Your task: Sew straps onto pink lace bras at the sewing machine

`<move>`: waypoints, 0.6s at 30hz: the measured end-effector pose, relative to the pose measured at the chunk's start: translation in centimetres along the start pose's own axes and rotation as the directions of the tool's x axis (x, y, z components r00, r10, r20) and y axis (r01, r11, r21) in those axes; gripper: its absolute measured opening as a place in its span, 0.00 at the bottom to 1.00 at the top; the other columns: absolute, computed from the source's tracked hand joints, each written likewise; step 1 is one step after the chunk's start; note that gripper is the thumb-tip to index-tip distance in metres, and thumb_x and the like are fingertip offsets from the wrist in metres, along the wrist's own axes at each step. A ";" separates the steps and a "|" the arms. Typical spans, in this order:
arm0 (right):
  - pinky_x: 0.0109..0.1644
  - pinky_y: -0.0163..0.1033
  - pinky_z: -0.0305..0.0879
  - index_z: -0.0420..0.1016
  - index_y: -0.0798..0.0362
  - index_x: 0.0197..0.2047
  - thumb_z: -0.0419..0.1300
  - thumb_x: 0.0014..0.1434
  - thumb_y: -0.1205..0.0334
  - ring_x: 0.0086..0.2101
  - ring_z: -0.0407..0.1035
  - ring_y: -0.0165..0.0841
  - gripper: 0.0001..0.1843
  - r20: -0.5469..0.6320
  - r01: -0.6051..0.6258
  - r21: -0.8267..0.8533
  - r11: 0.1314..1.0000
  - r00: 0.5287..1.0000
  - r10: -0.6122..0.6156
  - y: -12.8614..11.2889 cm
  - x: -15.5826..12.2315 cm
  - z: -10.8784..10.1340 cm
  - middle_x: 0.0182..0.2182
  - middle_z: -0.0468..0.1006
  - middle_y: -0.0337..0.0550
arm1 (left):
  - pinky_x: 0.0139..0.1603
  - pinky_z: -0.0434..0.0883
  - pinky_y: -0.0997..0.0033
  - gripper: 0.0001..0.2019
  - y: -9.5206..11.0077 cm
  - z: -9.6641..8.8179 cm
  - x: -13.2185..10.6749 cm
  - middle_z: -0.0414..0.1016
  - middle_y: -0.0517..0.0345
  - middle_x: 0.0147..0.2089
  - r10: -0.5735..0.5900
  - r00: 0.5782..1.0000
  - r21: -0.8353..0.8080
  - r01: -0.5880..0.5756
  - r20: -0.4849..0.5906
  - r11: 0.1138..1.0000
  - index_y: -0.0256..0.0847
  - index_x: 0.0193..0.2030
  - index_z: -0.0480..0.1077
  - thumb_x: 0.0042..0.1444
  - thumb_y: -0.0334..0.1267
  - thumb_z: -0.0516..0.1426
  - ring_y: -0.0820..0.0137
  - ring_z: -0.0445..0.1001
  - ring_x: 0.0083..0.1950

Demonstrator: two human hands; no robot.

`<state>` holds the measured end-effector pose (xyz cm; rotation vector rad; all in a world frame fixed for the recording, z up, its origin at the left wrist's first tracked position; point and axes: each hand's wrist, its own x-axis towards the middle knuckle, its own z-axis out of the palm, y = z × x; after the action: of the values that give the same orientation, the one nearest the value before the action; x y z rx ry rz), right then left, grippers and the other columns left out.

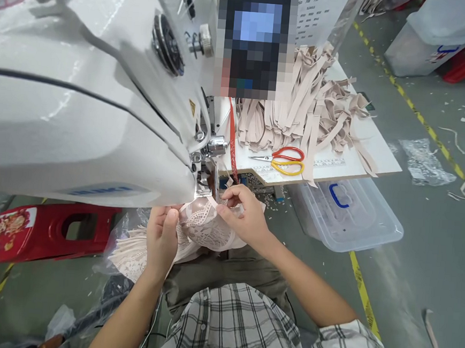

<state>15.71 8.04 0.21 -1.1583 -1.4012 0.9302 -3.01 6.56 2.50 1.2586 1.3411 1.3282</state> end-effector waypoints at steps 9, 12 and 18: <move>0.42 0.41 0.70 0.72 0.51 0.47 0.56 0.63 0.39 0.38 0.74 0.38 0.23 0.191 0.121 -0.246 0.962 0.979 -0.074 1.9 -0.8 -2.1 0.40 0.79 0.49 | 0.35 0.72 0.71 0.19 0.6 -0.3 -0.1 0.78 0.55 0.33 -0.033 0.999 0.076 0.034 -0.017 0.997 0.40 0.38 0.70 0.61 0.56 0.58 0.67 0.77 0.34; 0.33 0.38 0.64 0.75 0.52 0.38 0.49 0.68 0.43 0.30 0.72 0.35 0.24 0.347 0.224 -0.398 0.890 0.934 -0.080 2.7 -1.1 -3.6 0.30 0.78 0.47 | 0.37 0.72 0.71 0.16 0.3 -0.9 0.2 0.76 0.58 0.33 -0.110 0.994 0.080 0.110 -0.004 0.991 0.41 0.40 0.71 0.62 0.53 0.57 0.68 0.75 0.34; 0.29 0.35 0.57 0.74 0.51 0.27 0.43 0.72 0.47 0.22 0.64 0.29 0.30 0.670 0.230 -0.246 0.941 0.742 -0.006 1.7 -5.6 -2.4 0.19 0.72 0.38 | 0.36 0.70 0.71 0.22 -0.5 -1.4 -0.1 0.76 0.55 0.33 -0.444 0.758 0.091 0.460 0.478 0.883 0.40 0.35 0.74 0.59 0.59 0.57 0.66 0.74 0.37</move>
<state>18.24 2.90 -2.39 -0.9747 -2.2523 1.1094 -4.46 6.30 2.09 1.0570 1.1482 0.6273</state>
